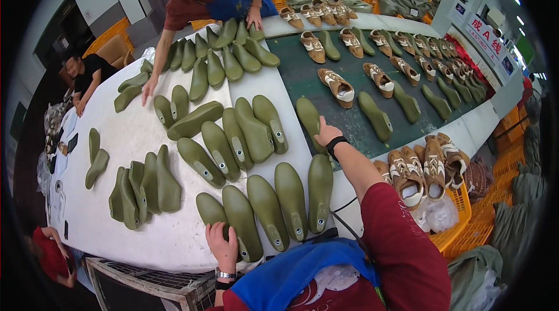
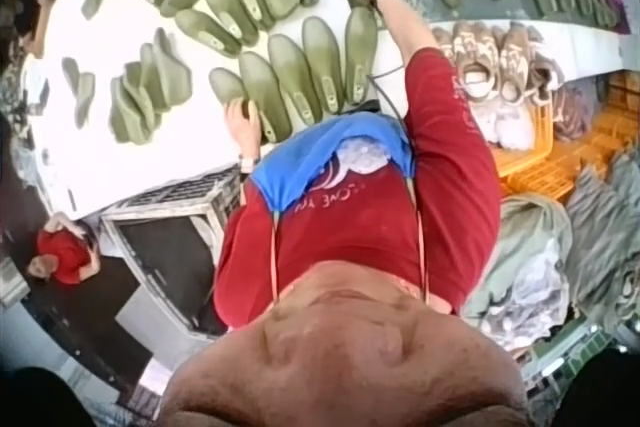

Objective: The recorder is matching green shoe lasts with completed sandal uppers on a production line table.

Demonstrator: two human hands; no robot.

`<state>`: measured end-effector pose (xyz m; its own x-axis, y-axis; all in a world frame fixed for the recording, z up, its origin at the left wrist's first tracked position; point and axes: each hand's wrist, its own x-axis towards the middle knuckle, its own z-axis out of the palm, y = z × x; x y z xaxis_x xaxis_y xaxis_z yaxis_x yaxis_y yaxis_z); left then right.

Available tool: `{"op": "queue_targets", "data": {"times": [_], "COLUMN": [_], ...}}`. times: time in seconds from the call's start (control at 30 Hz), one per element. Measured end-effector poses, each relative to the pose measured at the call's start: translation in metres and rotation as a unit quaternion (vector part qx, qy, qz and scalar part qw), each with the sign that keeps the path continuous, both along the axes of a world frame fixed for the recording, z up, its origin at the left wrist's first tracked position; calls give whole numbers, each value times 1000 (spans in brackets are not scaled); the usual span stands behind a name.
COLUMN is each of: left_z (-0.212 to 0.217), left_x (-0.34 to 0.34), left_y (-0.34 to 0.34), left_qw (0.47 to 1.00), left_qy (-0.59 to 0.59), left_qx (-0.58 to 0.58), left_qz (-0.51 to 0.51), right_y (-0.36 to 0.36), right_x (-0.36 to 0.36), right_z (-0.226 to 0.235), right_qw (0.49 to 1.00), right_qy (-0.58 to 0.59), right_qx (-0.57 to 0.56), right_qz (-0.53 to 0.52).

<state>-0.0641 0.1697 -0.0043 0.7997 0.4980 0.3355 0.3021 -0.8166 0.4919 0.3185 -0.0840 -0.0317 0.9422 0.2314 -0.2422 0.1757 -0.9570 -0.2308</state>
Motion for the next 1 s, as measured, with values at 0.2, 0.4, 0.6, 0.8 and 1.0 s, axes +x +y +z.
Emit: {"op": "queue_targets", "data": {"times": [0.2,0.4,0.6,0.8,1.0], "left_z": [-1,-1,4,3,0], "left_x": [5,18,0,8,-12], "left_y": [0,-1,11,-4,-12], "left_qw": [1000,1000,999,994,994], "left_qy": [-5,-17,-45,-104,-80], "left_qx": [0,6,25,-45,-18], "left_qz": [-14,-19,5,-10,69], "right_y": [-14,-34,-21,-83,-45], "right_x": [2,-6,-19,-77,-187], "right_z": [5,8,10,30,44], "right_qw": [998,998,995,982,905], "right_qy": [-8,-11,19,-85,-63], "right_qx": [-28,-27,8,22,213], "right_qz": [56,55,102,169,364]}}
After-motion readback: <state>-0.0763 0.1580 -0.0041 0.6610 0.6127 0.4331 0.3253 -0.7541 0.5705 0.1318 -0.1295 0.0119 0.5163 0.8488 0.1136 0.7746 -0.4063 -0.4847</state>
